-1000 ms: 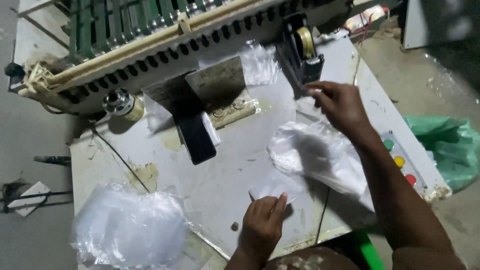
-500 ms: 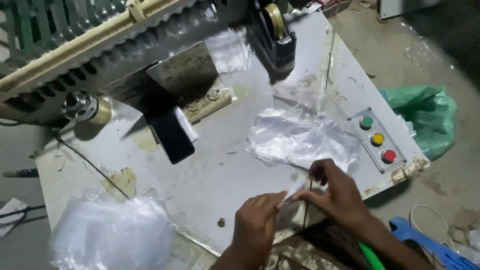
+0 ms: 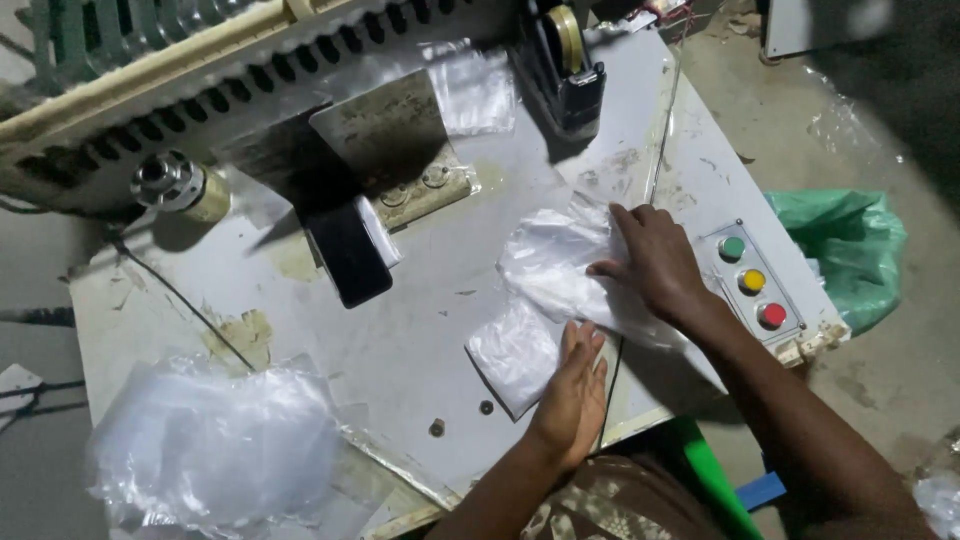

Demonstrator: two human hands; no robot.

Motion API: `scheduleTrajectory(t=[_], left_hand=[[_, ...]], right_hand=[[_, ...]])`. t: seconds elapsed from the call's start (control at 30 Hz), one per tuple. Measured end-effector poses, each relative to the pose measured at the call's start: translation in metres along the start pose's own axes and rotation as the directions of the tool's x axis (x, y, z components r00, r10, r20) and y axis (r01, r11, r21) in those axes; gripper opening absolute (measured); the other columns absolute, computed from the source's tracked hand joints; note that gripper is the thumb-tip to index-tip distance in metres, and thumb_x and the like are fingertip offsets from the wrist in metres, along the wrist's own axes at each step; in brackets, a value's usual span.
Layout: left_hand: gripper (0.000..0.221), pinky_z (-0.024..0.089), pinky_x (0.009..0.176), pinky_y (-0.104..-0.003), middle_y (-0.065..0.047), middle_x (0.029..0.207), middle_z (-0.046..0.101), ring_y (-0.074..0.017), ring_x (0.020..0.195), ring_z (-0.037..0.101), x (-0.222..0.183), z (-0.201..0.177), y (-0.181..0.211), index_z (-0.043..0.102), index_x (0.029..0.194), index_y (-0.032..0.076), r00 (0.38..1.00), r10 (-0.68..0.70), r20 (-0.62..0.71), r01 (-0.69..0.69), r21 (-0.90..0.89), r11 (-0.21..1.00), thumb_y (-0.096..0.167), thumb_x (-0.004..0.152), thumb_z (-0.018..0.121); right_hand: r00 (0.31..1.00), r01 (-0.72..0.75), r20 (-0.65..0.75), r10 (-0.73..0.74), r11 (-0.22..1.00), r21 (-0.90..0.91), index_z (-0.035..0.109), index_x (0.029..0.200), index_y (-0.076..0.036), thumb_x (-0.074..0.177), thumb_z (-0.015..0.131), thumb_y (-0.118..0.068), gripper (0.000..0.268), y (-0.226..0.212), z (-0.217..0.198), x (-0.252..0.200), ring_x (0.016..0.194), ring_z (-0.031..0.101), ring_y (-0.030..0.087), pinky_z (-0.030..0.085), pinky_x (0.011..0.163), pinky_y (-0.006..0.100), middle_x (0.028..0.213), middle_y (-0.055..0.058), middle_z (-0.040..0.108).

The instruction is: Folding and inserting plastic bags into a larger plastic sleeve for packaging at a factory workstation.

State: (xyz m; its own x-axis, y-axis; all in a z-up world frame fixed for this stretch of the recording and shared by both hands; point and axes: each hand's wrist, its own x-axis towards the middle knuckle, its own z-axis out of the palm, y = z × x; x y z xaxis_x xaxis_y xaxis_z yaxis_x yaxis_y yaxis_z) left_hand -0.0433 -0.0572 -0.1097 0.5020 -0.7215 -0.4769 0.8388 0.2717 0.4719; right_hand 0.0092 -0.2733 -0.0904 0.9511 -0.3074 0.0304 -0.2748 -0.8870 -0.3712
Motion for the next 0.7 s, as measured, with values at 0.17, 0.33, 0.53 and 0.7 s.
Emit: scheduleTrajectory(t=[0.17,0.33,0.53,0.7], left_hand=[[0.069,-0.007,0.125,-0.046,-0.008,0.172,-0.014,-0.0351,0.157,-0.014,0.012,0.017,0.008,-0.005,0.168,0.022,0.983,0.178,0.048,-0.174,-0.073,0.982,0.034,0.115,0.038],[0.073,-0.008,0.126,-0.047,-0.011,0.172,-0.013,-0.034,0.158,-0.013,0.013,0.027,0.025,-0.005,0.167,0.017,0.988,0.146,0.048,-0.145,-0.023,0.989,0.04,0.113,0.039],[0.121,0.009,0.121,-0.062,-0.02,0.169,-0.01,-0.039,0.157,-0.002,-0.023,0.106,0.124,-0.017,0.163,0.018,0.992,0.069,-0.107,-0.051,0.159,0.986,0.056,0.086,0.069],[0.068,0.041,0.112,-0.054,-0.02,0.126,0.065,-0.0367,0.127,0.06,-0.045,0.044,0.139,0.055,0.136,0.003,0.872,0.488,-0.036,-0.231,0.849,0.475,0.05,0.09,0.073]], right_hand=[[0.846,-0.346,0.468,0.256,0.931,0.116,0.071,0.108,0.01,0.076,0.086,-0.047,0.067,0.004,-0.025,0.0,0.105,0.067,0.052,0.051,0.087,0.057,0.104,0.033,0.072],[0.797,-0.55,0.572,0.194,0.626,0.553,0.072,0.116,0.007,0.079,0.083,-0.025,0.051,-0.028,-0.079,-0.006,0.088,0.07,0.033,0.056,0.084,0.047,0.098,0.024,0.077],[0.832,-0.554,0.518,0.2,0.356,0.752,0.068,0.115,0.009,0.084,0.082,-0.022,0.046,-0.052,-0.078,-0.007,0.065,0.072,0.031,0.06,0.065,0.046,0.079,0.024,0.071],[0.982,-0.18,0.186,0.039,0.509,0.842,0.078,0.1,-0.002,0.078,0.089,-0.027,0.035,-0.079,-0.091,-0.051,0.078,0.071,0.021,0.059,0.079,0.04,0.084,0.015,0.078]])
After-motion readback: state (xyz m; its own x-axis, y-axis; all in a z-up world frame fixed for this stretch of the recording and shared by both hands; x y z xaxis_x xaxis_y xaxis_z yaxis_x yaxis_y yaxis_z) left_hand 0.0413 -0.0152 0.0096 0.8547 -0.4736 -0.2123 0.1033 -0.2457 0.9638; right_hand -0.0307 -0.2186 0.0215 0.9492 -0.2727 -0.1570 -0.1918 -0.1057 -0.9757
